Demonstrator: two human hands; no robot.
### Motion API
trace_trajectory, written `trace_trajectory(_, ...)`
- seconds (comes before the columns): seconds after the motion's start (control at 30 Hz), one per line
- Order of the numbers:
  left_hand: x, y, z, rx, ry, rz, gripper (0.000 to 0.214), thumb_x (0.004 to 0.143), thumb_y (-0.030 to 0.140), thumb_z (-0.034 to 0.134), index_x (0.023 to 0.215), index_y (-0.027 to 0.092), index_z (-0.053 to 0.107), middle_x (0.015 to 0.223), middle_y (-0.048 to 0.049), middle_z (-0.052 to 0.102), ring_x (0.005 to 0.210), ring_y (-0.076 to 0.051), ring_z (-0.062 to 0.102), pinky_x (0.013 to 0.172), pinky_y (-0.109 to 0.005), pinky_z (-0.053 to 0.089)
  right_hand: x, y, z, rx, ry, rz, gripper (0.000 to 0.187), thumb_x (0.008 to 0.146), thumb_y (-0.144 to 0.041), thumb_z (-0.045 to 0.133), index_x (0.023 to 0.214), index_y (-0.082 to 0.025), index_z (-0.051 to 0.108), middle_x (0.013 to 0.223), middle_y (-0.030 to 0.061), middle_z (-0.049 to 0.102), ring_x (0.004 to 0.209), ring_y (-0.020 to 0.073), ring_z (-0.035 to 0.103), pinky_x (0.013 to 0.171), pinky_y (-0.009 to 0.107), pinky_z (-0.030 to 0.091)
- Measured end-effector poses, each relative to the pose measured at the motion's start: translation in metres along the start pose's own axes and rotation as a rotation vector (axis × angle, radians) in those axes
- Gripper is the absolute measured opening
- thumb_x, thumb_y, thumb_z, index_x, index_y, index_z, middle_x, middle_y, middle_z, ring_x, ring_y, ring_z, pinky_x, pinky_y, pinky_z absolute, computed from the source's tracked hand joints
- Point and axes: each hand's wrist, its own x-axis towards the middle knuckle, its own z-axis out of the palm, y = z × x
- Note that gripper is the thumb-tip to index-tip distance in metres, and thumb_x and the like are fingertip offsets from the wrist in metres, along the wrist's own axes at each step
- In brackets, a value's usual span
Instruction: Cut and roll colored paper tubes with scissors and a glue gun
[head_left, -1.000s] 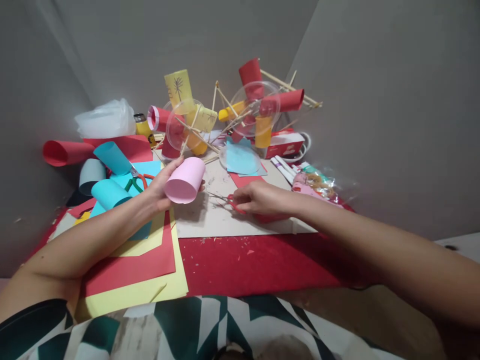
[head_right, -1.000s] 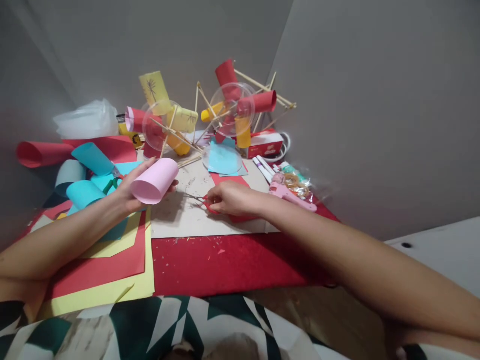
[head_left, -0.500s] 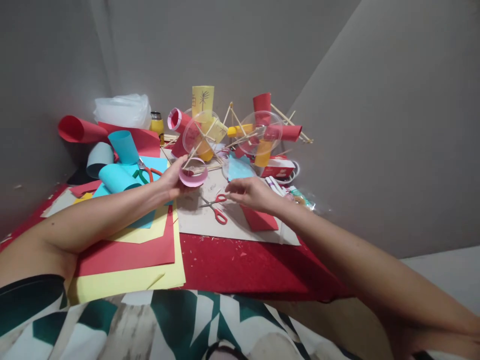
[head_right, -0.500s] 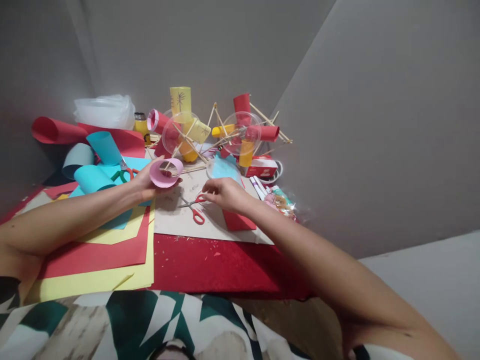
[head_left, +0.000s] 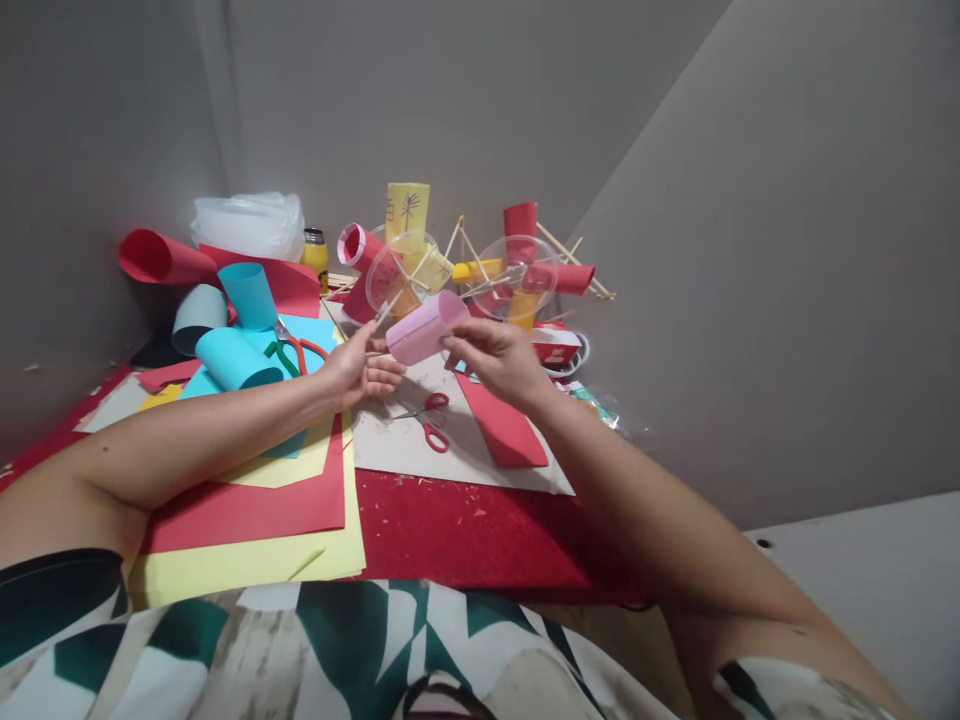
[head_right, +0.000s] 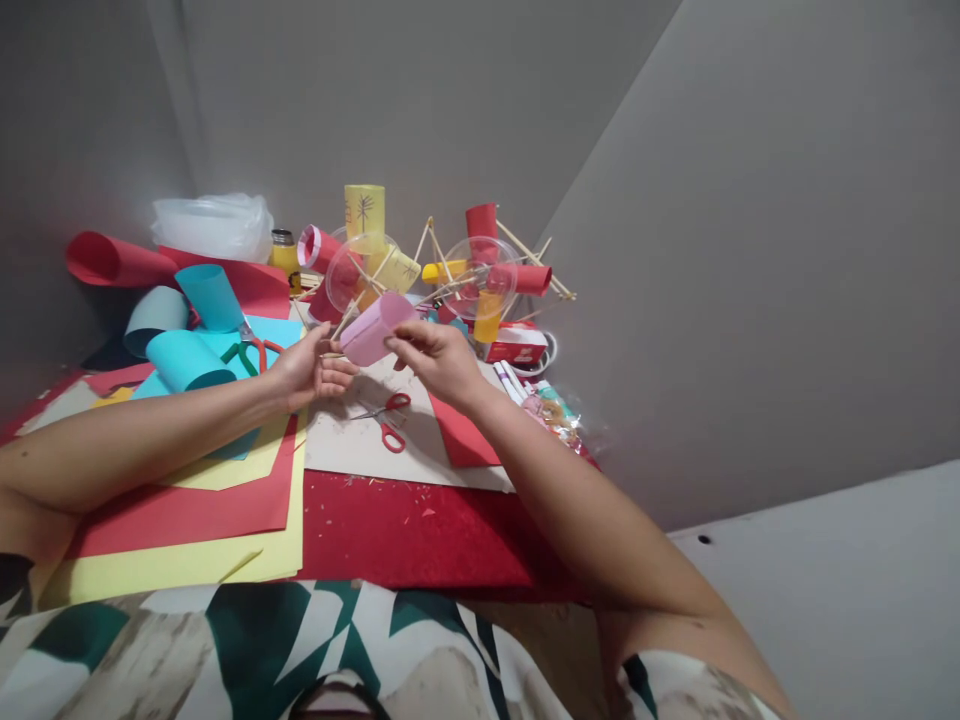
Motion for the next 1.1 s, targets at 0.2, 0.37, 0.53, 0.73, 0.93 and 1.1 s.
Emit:
trace_trajectory(0.2, -0.006, -0.001, 0.003, 0.021, 0.008, 0.191, 0.012, 0.099, 0.023, 0.057, 0.088, 0.017, 0.057, 0.076, 0.0001, 0.067, 0.044, -0.006, 0.056, 0.042, -0.017, 0.044, -0.004, -0.001, -0.018, 0.276, 0.123, 0.184, 0.057, 0.072, -0.072, 0.079, 0.083, -0.018, 0.064, 0.064, -0.0022, 0.062, 0.053, 0.0127, 0.065, 0.043, 0.02, 0.047)
trace_trajectory(0.37, -0.013, -0.011, 0.008, 0.133, -0.193, 0.176, 0.017, 0.091, 0.027, 0.068, 0.1, 0.013, 0.069, 0.092, -0.009, 0.073, 0.068, -0.018, 0.074, 0.053, -0.026, 0.058, -0.009, -0.003, -0.012, 0.411, 0.162, 0.262, 0.06, 0.062, -0.07, 0.087, 0.08, -0.018, 0.063, 0.061, -0.0039, 0.061, 0.048, 0.0109, 0.064, 0.04, 0.018, 0.046)
trace_trajectory(0.53, -0.01, -0.02, 0.005, 0.258, -0.275, 0.187, 0.039, 0.072, 0.015, 0.084, 0.108, 0.014, 0.069, 0.085, -0.0083, 0.077, 0.069, -0.017, 0.073, 0.062, -0.026, 0.059, -0.014, -0.006, -0.01, 0.485, 0.201, 0.29, 0.058, 0.061, -0.068, 0.089, 0.08, -0.019, 0.063, 0.055, -0.0062, 0.059, 0.044, 0.01, 0.061, 0.038, 0.017, 0.045)
trace_trajectory(0.73, -0.004, -0.019, 0.003, 0.34, -0.159, 0.304, 0.016, 0.08, 0.013, 0.078, 0.082, 0.015, 0.062, 0.052, 0.0018, 0.064, 0.044, -0.008, 0.056, 0.046, -0.017, 0.043, -0.018, 0.001, -0.016, 0.515, 0.295, 0.294, 0.06, 0.056, -0.066, 0.092, 0.079, -0.019, 0.062, 0.055, -0.0065, 0.059, 0.042, 0.0104, 0.06, 0.036, 0.018, 0.043)
trace_trajectory(0.93, 0.005, -0.01, -0.005, 0.362, -0.012, 0.431, 0.014, 0.087, 0.015, 0.071, 0.077, 0.013, 0.062, 0.063, -0.0002, 0.067, 0.044, -0.007, 0.057, 0.046, -0.018, 0.047, -0.022, 0.013, -0.045, 0.514, 0.53, 0.227, 0.06, 0.056, -0.067, 0.09, 0.081, -0.023, 0.057, 0.052, -0.01, 0.056, 0.039, 0.007, 0.053, 0.036, 0.018, 0.039)
trace_trajectory(1.1, 0.001, -0.008, -0.006, 0.414, 0.057, 0.56, 0.037, 0.077, 0.012, 0.077, 0.113, 0.016, 0.069, 0.112, -0.0077, 0.075, 0.053, -0.009, 0.068, 0.044, -0.019, 0.049, -0.028, 0.009, -0.049, 0.508, 0.557, 0.22, 0.052, 0.061, -0.06, 0.089, 0.08, -0.024, 0.057, 0.052, -0.0097, 0.053, 0.04, 0.0074, 0.051, 0.037, 0.02, 0.038)
